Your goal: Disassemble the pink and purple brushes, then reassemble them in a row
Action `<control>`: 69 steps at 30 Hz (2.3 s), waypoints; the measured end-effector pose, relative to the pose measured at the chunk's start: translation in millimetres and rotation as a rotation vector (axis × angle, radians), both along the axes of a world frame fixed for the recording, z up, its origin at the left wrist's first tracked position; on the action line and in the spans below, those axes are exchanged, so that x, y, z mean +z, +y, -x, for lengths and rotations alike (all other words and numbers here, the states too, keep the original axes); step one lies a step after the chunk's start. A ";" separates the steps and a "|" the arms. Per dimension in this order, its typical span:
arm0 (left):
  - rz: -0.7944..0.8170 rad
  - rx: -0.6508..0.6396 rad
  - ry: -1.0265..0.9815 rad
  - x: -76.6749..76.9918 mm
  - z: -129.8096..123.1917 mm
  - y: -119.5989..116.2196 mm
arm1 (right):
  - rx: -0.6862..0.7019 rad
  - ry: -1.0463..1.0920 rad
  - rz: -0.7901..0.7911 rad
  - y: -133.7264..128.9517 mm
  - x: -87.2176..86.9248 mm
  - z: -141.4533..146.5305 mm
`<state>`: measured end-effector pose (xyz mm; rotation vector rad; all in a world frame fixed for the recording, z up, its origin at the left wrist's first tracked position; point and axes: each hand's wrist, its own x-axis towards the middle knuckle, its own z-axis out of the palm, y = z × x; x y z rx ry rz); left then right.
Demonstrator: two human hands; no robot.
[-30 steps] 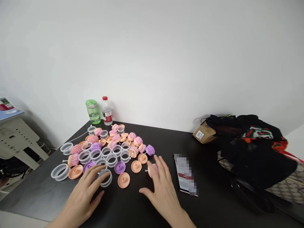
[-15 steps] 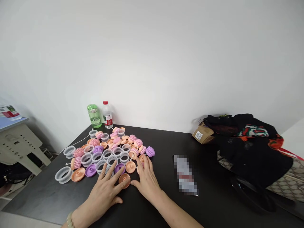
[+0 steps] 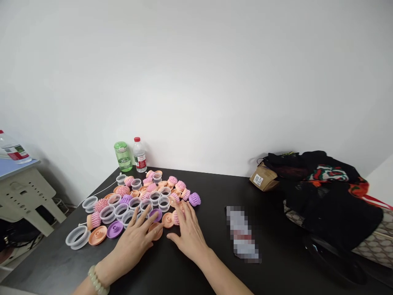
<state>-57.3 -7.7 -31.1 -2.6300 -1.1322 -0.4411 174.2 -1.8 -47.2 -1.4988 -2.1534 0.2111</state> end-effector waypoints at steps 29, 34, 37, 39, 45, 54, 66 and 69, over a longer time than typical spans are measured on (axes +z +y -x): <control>-0.300 0.937 -0.590 -10.4 154.1 -55.7 | -0.103 0.228 -0.291 0.3 -30.1 -44.4; -0.102 0.887 -0.579 -20.5 164.6 -54.1 | -0.069 0.239 -0.323 -1.9 -24.6 -44.5; -0.139 0.845 -0.700 -17.2 155.9 -57.3 | -0.055 0.246 -0.368 -4.6 -17.4 -41.1; -0.167 0.801 -0.862 -9.8 144.0 -59.5 | -0.006 0.245 -0.393 -6.8 -8.3 -32.6; 0.201 0.483 -1.451 22.0 95.5 -53.1 | 0.326 0.181 -0.311 -13.3 31.9 27.2; 0.710 -0.003 -1.385 56.4 28.9 -26.9 | 0.284 0.251 -0.255 -5.0 38.7 37.7; 0.813 -0.195 -1.442 57.4 -43.2 43.1 | 0.034 0.253 -0.053 9.9 16.4 -26.7; 0.860 -0.261 -1.460 41.9 -41.7 36.7 | 0.033 0.232 -0.051 6.9 6.4 -23.1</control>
